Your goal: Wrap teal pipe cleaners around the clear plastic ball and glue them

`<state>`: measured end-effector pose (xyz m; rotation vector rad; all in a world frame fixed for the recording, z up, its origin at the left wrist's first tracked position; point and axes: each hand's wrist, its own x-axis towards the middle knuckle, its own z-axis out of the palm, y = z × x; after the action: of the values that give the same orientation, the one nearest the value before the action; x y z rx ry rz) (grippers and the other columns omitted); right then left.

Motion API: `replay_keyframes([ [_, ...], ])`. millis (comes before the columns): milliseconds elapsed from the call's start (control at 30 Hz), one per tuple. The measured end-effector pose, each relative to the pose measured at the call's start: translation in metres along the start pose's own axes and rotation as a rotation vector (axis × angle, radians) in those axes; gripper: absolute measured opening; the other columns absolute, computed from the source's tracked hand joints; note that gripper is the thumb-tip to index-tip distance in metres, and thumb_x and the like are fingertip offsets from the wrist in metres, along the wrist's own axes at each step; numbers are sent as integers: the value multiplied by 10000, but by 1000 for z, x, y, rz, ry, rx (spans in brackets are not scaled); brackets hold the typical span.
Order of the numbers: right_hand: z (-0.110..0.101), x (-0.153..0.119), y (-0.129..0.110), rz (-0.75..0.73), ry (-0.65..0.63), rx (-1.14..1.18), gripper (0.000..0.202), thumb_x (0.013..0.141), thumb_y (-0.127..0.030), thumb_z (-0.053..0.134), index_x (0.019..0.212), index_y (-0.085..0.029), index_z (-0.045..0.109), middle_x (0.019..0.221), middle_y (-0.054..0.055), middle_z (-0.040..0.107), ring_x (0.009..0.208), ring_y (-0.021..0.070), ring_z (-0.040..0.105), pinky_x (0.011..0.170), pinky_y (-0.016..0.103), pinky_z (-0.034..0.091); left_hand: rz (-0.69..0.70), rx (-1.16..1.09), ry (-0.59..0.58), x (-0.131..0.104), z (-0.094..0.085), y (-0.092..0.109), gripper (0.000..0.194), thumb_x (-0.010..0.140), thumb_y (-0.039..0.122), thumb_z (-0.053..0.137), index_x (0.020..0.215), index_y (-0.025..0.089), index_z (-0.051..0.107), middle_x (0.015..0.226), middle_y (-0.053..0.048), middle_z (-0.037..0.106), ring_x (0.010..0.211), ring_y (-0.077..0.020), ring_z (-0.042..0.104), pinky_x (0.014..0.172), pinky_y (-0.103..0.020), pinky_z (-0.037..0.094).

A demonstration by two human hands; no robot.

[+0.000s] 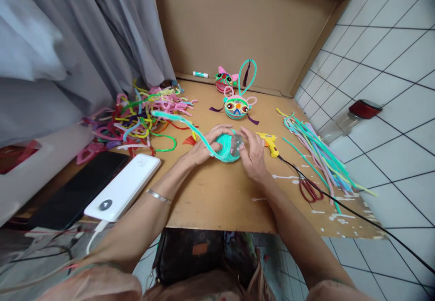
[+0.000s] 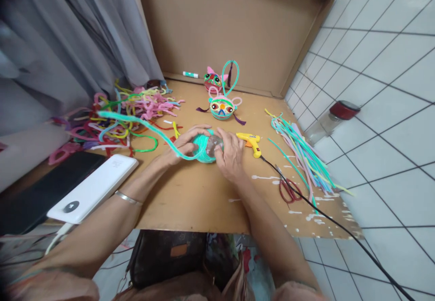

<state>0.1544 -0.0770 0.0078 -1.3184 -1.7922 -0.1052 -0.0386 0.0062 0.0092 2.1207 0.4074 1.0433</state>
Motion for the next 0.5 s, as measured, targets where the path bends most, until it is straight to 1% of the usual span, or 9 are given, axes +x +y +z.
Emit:
replay_keyframes([
  [100,-1,1,-1,-53,26,-88,472,934,-267,401,1395,-218,486,1268,103,688,1160,276,570,1008,475,387,1,65,-45,0,-2,3,589,841,646,580,1231,205,600,1504,-188,453,1411,-382,427,1149,-565,361],
  [167,-1,1,-1,-68,35,-113,476,939,-264,395,1406,-228,477,1269,98,687,1157,278,565,1010,482,376,-12,109,-59,0,0,6,627,793,624,669,1250,208,568,1512,-197,419,1442,-382,389,1164,-573,343],
  [233,-1,1,-1,-78,34,-122,478,942,-265,395,1412,-235,471,1266,91,691,1155,274,568,1013,482,373,-23,151,-50,0,4,8,707,709,577,784,1261,208,538,1504,-199,401,1449,-381,376,1171,-567,339],
  [300,-1,0,0,-84,25,-116,474,943,-272,399,1410,-235,472,1266,87,692,1157,268,576,1015,478,383,-11,181,-32,0,8,9,778,635,521,860,1258,207,518,1468,-192,416,1428,-375,397,1164,-556,356],
  [333,0,0,1,-81,20,-103,471,946,-275,398,1409,-232,472,1267,87,692,1161,265,581,1015,474,392,5,188,-24,1,9,8,780,625,496,870,1254,206,512,1437,-184,437,1407,-368,418,1156,-550,369],
  [433,0,0,2,-58,18,-21,468,954,-274,401,1414,-217,457,1279,97,691,1187,256,598,1021,465,416,60,197,-8,2,11,7,725,652,440,846,1245,209,500,1332,-152,504,1325,-336,488,1119,-529,411],
  [500,-1,0,2,-39,23,37,473,952,-267,410,1420,-205,444,1268,101,700,1191,256,610,1035,473,417,71,204,-5,2,11,6,708,658,427,833,1243,215,495,1307,-141,517,1291,-324,509,1099,-518,429],
])
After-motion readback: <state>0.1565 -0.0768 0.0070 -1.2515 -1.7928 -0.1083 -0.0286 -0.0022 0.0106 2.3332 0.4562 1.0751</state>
